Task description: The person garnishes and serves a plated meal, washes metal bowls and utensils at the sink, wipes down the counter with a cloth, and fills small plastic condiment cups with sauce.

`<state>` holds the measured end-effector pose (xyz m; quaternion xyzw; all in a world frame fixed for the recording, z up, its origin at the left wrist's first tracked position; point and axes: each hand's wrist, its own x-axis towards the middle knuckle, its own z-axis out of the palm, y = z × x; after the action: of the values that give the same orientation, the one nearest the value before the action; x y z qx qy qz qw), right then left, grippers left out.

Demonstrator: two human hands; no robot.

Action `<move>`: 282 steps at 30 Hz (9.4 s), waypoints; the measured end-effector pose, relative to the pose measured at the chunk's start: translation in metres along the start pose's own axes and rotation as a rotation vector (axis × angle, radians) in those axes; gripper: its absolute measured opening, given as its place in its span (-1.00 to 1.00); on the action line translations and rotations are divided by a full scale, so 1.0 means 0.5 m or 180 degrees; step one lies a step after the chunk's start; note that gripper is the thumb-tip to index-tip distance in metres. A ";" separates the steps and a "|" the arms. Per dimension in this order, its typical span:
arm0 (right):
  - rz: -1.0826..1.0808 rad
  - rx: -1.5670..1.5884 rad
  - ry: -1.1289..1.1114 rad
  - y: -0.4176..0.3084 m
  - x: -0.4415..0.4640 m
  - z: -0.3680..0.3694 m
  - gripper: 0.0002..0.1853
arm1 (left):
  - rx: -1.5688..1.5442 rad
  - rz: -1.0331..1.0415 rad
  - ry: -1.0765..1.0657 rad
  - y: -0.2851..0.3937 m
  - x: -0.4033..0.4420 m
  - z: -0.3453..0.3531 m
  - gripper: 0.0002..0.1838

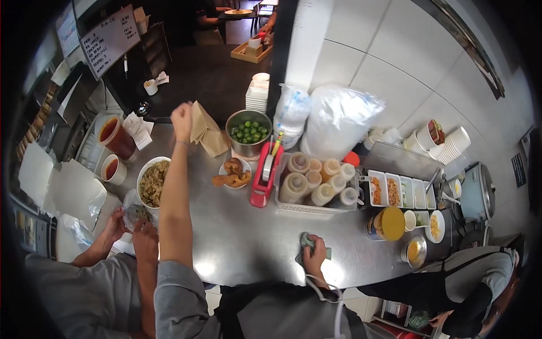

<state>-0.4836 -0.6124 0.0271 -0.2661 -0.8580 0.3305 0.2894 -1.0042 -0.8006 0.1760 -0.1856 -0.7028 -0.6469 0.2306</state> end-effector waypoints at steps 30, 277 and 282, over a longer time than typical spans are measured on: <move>-0.1806 -0.0432 0.0988 -0.242 0.728 -0.235 -0.61 | -0.0352 -0.3177 -0.2707 0.174 -0.652 -0.098 -0.24; -0.0683 0.0772 0.0098 0.061 0.161 -0.412 -0.61 | -0.2641 -0.2698 -0.4878 0.467 -0.815 0.484 -0.76; -0.0090 0.1495 0.0320 0.090 0.170 -0.410 -0.72 | -0.3688 -0.3098 -0.4779 0.438 -0.808 0.476 -0.82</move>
<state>-0.3923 -0.4438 0.1478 -0.1956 -0.7458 0.5033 0.3902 -0.5685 -0.5279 0.1150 -0.3174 -0.2486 -0.6250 -0.6685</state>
